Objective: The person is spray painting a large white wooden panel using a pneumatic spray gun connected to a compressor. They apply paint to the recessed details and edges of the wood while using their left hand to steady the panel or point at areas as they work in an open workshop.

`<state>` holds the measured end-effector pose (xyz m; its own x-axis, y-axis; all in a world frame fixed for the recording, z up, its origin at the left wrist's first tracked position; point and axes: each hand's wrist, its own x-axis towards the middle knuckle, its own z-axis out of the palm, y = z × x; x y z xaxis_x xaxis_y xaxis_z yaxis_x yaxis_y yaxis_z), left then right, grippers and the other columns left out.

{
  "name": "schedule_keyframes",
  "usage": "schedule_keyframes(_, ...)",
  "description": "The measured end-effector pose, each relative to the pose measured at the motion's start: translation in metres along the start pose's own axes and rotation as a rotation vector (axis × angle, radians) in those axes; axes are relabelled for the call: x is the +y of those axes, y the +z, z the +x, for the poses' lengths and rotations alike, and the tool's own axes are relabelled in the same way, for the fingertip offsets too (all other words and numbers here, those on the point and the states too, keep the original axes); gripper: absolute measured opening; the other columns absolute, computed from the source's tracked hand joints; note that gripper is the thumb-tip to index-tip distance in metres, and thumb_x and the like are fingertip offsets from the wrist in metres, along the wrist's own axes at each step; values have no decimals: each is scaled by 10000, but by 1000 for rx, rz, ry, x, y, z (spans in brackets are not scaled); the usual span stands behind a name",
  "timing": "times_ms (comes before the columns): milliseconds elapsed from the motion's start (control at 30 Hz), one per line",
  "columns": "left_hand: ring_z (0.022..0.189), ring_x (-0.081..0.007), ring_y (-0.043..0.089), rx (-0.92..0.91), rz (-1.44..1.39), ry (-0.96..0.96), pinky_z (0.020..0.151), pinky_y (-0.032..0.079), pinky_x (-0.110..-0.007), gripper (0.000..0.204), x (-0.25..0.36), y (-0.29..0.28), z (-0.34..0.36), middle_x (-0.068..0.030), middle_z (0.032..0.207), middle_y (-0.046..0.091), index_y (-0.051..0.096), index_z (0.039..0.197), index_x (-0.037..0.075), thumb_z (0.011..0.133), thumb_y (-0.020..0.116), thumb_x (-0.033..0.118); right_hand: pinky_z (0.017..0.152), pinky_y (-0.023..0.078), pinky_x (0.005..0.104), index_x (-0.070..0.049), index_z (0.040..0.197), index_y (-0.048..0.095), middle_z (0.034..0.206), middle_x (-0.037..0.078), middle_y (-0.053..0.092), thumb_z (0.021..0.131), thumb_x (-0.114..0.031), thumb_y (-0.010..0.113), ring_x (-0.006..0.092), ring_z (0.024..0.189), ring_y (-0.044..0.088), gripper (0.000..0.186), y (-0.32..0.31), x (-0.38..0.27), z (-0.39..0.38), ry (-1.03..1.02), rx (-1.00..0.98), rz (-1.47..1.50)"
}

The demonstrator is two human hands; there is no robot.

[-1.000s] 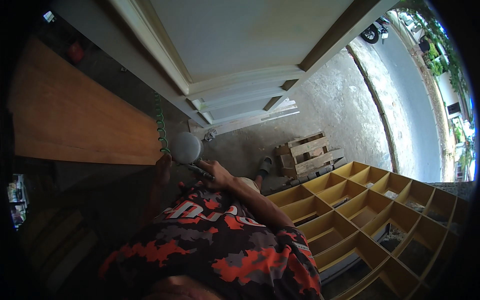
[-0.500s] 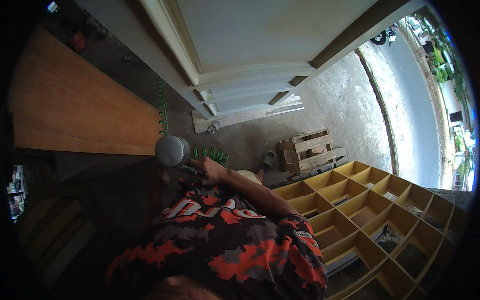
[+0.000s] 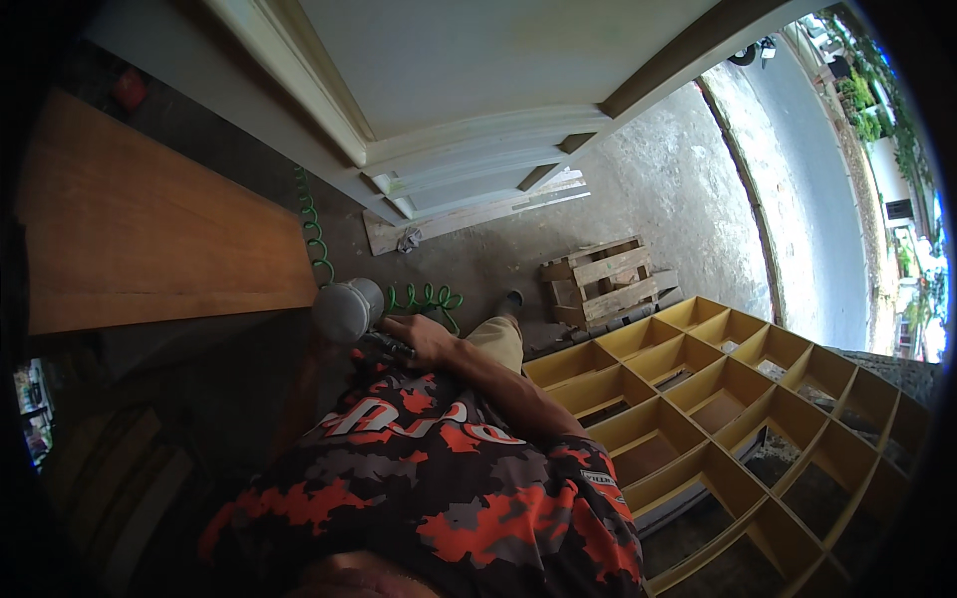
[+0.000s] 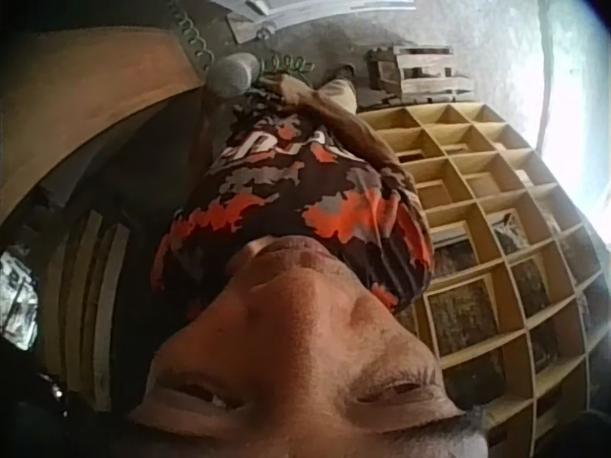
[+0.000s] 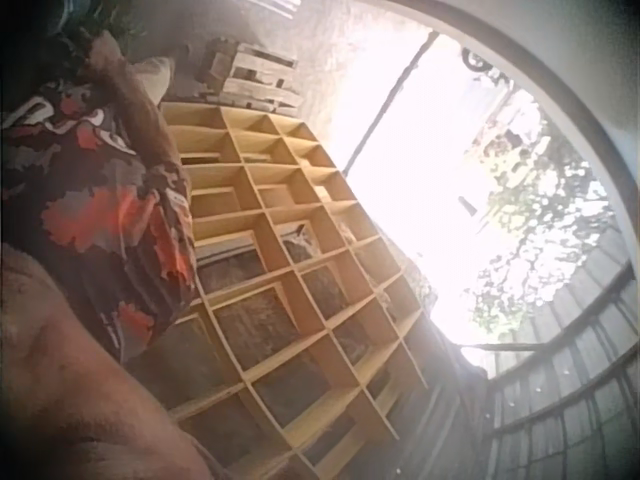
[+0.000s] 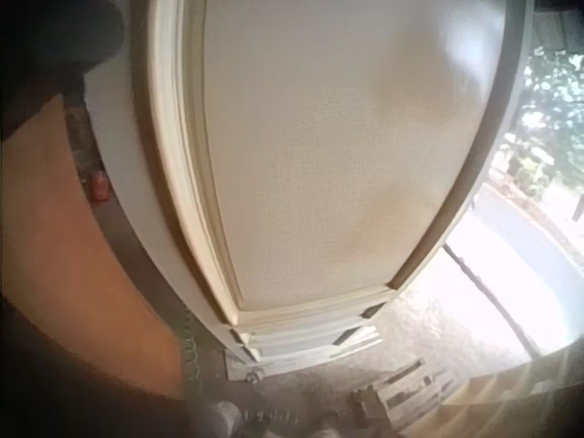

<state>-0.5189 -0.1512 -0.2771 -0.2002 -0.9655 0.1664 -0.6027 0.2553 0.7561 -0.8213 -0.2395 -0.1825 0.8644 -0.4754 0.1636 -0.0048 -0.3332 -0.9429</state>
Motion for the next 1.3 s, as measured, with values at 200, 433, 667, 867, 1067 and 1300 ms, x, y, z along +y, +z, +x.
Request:
schedule_keyframes(200,1104,-318,723,-37,-101,-199,982,569,-448,417,-15,19,11,-159,1171,754,714,1247,32,973,716,347,890,564,515,-13,1327,616,1137,241,715,853,-228,787,471,1038,700,548,-17,16,-14,-7,50,51)
schedule_keyframes(433,669,-158,570,242,-62,-665,660,428,-373,458,-14,28,58,-40,693,595,592,765,45,1122,571,332,795,582,498,-12,1246,658,1054,232,732,907,-194,812,472,934,724,415,-57,66,-49,69,295,26)
schedule_keyframes(667,628,-145,573,75,29,-816,637,447,-373,480,-153,111,25,-62,652,606,635,769,30,1100,615,377,699,565,346,-14,1014,723,904,89,760,962,16,664,179,753,719,84,-121,151,-81,351,1028,-37)
schedule_keyframes(867,586,-286,615,-56,363,-764,617,480,-435,487,-302,194,69,-133,658,654,624,691,22,900,871,385,588,432,268,-8,996,716,779,-18,641,1089,-123,630,71,640,518,171,-149,272,-102,397,1205,-116)
schedule_keyframes(1067,646,-313,683,91,322,-680,638,533,-439,408,-382,261,90,-120,689,686,667,775,52,812,942,351,505,301,245,-12,959,731,602,-47,520,1103,-231,639,17,537,446,277,-117,318,-53,350,1021,61)
schedule_keyframes(1300,845,-370,727,240,333,-497,763,571,-468,267,-441,284,110,-141,887,740,674,897,53,875,876,228,503,322,246,1,971,735,579,-42,527,1097,-266,666,23,521,452,304,-94,348,-2,181,773,42)
